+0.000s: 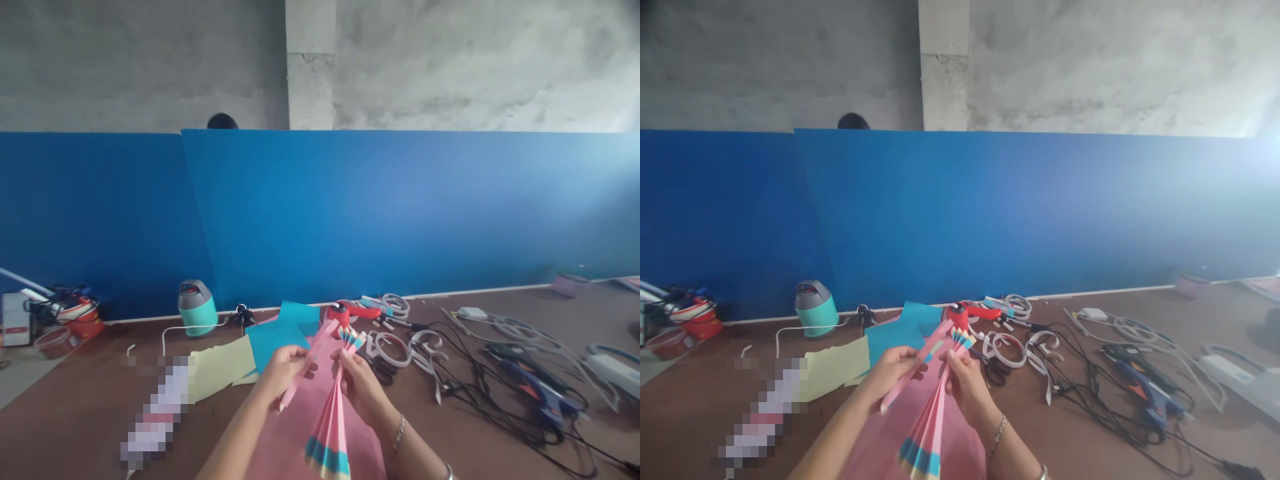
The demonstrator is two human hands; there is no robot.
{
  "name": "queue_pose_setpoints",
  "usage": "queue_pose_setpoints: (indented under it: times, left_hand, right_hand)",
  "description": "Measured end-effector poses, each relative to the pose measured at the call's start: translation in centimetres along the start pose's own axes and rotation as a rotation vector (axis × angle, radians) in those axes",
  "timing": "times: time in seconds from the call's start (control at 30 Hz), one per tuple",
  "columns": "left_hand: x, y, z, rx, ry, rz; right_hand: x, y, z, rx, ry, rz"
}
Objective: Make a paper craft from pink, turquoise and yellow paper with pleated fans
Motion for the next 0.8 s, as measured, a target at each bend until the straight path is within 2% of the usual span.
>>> queue_pose_setpoints:
  times: [0.17, 0.37, 0.5, 0.67, 0.8]
  left_hand:
    - [0.4, -0.2, 0.1, 0.016, -0.056, -0.034]
    - [2.3, 0.6, -1.1, 0.090, -0.068, 0.122]
    - [2.6, 0.9, -1.2, 0.105, -0.107, 0.144]
    - [3.4, 1.3, -2.1, 0.216, -0.105, 0.194]
    - [3.9, 1.6, -2.9, 0.287, -0.109, 0.133]
  right_hand:
    - [0.6, 0.3, 0.2, 0.021, -0.058, 0.042]
    - [1.5, 0.7, 0.5, 0.026, -0.031, 0.109]
    - [0.9, 0.4, 1.1, -0.068, 0.036, 0.076]
    - [-0.2, 0.0, 1.5, -0.112, 0.040, -0.025]
    - [0.0, 0.1, 1.7, -0.113, 0.023, 0.000]
Point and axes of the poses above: each hand's wrist, its own y-axis away from the middle knuckle, its own x-axis out of the palm, z = x × y, the point moved 8 cm from there along -y, towards the middle knuckle, and after that the axes turned 11 degrees about -y, right-handed, at the moved point
